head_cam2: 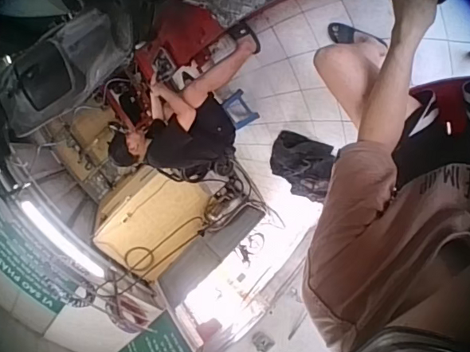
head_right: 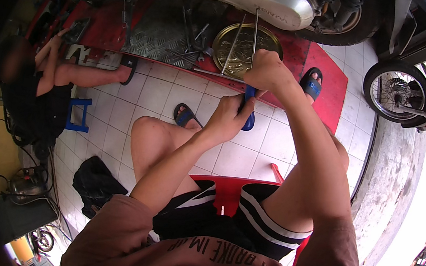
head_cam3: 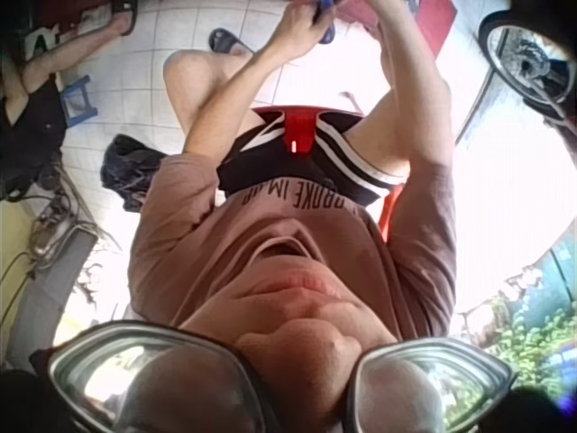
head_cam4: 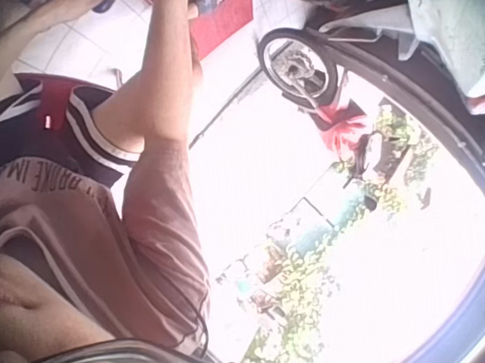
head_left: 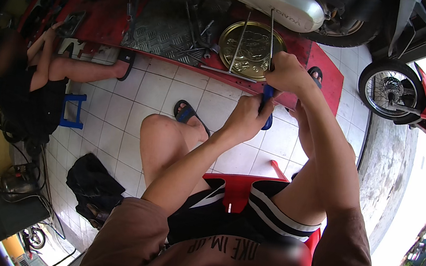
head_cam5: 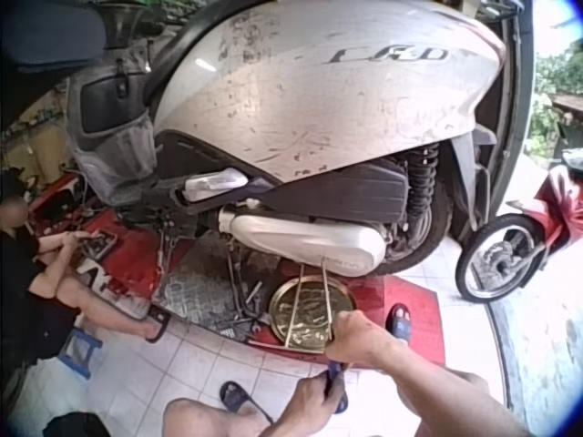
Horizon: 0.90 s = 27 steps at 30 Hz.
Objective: The person uses a screwdriver to loosen and remove a bolt from the underside of a white scooter. They place the removed bolt into a metal tray positioned beneath the vehicle to catch it.
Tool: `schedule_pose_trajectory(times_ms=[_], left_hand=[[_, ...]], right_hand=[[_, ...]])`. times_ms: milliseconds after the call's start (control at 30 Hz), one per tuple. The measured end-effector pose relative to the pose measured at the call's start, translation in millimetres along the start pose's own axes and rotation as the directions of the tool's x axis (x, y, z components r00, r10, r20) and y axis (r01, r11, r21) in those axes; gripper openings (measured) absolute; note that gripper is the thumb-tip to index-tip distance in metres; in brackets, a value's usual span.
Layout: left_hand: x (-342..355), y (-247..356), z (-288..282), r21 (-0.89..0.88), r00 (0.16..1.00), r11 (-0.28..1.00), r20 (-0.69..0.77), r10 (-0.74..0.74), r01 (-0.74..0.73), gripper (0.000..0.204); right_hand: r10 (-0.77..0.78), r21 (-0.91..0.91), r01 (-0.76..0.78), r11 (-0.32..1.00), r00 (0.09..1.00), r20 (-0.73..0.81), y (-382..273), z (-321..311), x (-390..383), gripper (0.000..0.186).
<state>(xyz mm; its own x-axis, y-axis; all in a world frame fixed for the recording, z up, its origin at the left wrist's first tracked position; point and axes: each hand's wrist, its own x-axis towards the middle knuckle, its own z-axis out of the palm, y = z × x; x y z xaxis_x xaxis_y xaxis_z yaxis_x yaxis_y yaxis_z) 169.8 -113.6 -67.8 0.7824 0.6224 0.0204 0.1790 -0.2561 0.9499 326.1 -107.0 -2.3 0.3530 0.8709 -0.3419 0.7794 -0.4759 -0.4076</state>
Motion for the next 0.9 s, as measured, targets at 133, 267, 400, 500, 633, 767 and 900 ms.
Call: schedule_pose_trajectory(times_ms=[133,267,400,500,633,767,900], left_hand=[[1.9,-3.3,1.2,0.010,1.000,1.000,-0.004,0.010,-0.010,0.036],[3.4,-5.1,-1.6,-0.005,0.972,0.996,0.216,-0.089,0.092,0.041],[0.0,-2.2,1.8,0.113,0.873,0.982,0.451,-0.187,0.152,0.052],[-0.6,-8.4,-1.7,0.375,0.841,0.927,0.500,-0.205,0.003,0.051],[-12.2,-35.1,-6.6,0.648,0.868,0.756,0.422,-0.260,-0.088,0.044],[-3.5,-39.0,-23.9,0.707,0.798,0.705,0.393,-0.456,0.054,0.043],[6.4,-23.2,-38.5,0.606,0.853,0.794,0.389,-0.349,0.049,0.041]], right_hand=[[0.004,-0.029,-0.003,1.000,0.999,0.035,-2.4,-2.3,-1.3,0.031],[0.013,-0.039,-0.011,0.999,0.998,0.060,3.8,6.3,-4.2,0.027],[0.034,-0.169,0.015,0.986,0.958,0.285,6.4,14.2,-3.7,0.025],[0.123,-0.216,-0.031,0.976,0.897,0.425,15.3,19.6,16.2,0.025],[0.259,-0.187,-0.211,0.959,0.924,0.281,25.6,29.8,37.0,0.027],[0.405,-0.085,-0.396,0.914,0.903,0.145,59.7,67.2,66.0,0.031],[0.548,-0.048,-0.551,0.833,0.834,-0.060,123.3,111.4,71.1,0.035]])
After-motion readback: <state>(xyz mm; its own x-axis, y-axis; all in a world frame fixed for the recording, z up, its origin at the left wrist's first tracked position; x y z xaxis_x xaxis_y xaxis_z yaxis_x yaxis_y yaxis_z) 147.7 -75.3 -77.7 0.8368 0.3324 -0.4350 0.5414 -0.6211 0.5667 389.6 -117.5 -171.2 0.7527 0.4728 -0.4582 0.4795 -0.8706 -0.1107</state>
